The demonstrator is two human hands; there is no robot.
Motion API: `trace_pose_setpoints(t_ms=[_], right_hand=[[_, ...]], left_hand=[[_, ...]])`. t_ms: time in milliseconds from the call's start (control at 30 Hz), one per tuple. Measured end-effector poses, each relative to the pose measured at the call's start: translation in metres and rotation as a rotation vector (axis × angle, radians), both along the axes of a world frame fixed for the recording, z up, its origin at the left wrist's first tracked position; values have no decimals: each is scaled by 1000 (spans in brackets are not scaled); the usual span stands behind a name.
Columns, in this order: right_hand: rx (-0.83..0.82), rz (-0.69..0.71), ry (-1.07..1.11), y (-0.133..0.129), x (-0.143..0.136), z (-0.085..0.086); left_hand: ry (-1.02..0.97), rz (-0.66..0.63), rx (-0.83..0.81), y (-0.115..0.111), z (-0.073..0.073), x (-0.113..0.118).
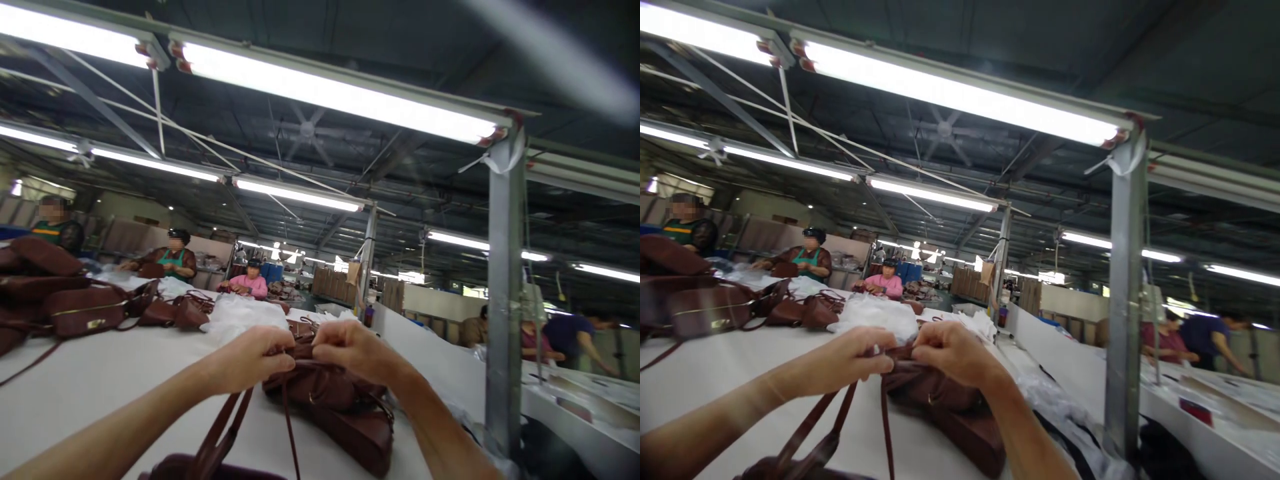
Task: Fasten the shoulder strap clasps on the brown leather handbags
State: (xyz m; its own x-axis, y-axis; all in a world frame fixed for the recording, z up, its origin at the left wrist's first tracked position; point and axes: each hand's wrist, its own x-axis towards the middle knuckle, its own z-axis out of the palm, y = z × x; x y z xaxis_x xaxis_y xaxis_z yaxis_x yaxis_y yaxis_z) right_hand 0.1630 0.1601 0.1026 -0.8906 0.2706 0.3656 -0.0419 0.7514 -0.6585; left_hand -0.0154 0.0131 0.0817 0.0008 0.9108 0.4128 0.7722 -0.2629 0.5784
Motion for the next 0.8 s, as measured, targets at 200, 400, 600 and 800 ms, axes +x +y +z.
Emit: trace_pose_setpoints(t_ms=[200,400,600,800], right_hand=[[-370,58,650,23,16,-1],[-478,345,-136,15,23,-23],[-486,199,269,0,17,-11],[-384,334,-170,-8,21,-3]], left_hand=[[-188,-55,-109,10,-13,-17],[-113,8,7,1,-10,-12],[-167,-18,-77,-8,-12,-15],[-177,0,-47,-14,-11,-17]])
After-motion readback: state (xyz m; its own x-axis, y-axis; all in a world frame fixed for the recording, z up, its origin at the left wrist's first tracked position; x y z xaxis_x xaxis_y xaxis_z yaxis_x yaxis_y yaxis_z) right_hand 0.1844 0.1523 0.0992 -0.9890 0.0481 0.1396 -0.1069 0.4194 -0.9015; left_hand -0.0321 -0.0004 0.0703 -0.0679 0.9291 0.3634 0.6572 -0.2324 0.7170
